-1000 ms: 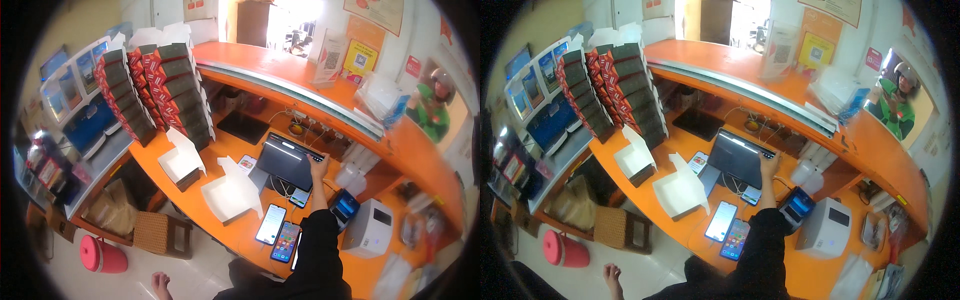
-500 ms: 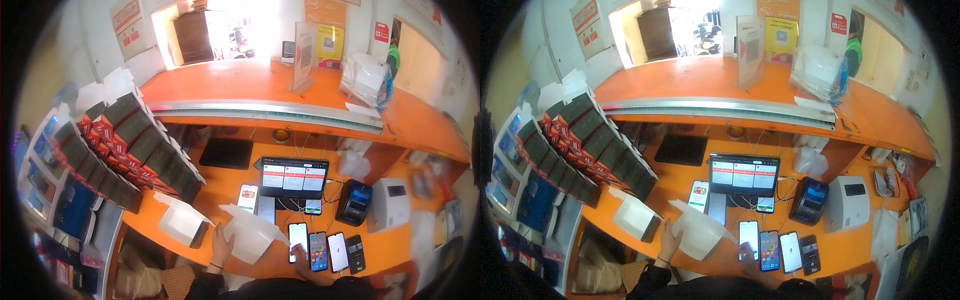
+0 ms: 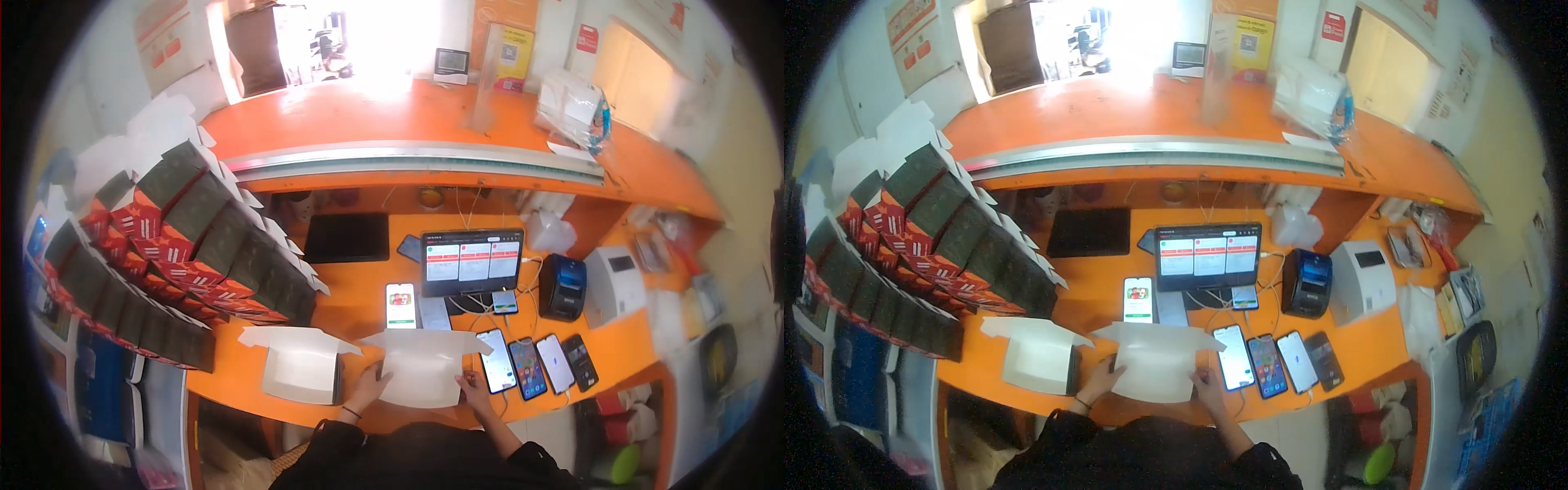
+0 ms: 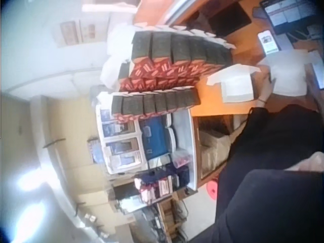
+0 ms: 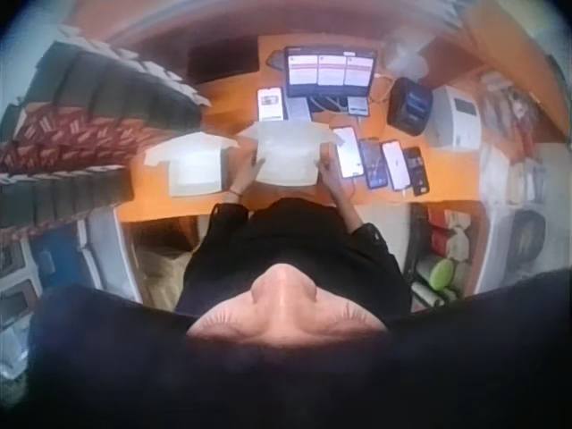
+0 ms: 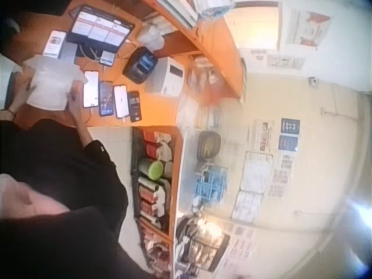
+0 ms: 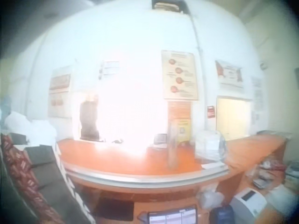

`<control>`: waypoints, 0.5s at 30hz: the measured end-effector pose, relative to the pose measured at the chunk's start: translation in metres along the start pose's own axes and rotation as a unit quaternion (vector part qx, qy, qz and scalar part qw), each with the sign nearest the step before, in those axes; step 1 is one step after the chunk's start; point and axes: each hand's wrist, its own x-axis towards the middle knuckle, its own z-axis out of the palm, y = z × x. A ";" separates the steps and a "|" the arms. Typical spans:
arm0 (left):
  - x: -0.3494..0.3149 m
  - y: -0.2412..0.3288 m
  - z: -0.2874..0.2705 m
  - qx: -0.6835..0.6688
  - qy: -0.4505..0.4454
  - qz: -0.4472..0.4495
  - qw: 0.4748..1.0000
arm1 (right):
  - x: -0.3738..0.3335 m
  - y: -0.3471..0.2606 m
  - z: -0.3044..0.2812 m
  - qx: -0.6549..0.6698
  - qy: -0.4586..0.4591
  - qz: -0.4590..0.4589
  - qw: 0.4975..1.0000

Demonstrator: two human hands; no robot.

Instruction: The person assembles red and white cardboard boxes at a counter. They pick up flat-packed boxes, fold the sides, and insert white paper liners. The person also handles receipts and plastic bags, placing them into the boxes or on the counter.

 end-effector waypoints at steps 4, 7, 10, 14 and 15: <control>0.005 -0.013 0.012 -0.024 0.015 0.071 0.997 | -0.021 -0.040 0.009 0.057 0.017 0.046 0.997; 0.002 0.005 0.009 -0.104 0.009 0.104 0.989 | -0.025 -0.050 0.013 0.001 0.033 0.013 0.999; -0.006 0.010 0.005 -0.259 -0.049 0.089 0.961 | -0.040 -0.048 0.017 0.236 -0.014 0.057 0.970; -0.018 0.036 -0.016 -0.398 -0.102 0.119 0.904 | -0.072 -0.059 0.012 0.325 -0.043 0.026 0.944; -0.024 0.048 -0.027 -0.390 -0.134 0.106 0.905 | -0.073 -0.056 0.008 0.304 -0.047 0.014 0.951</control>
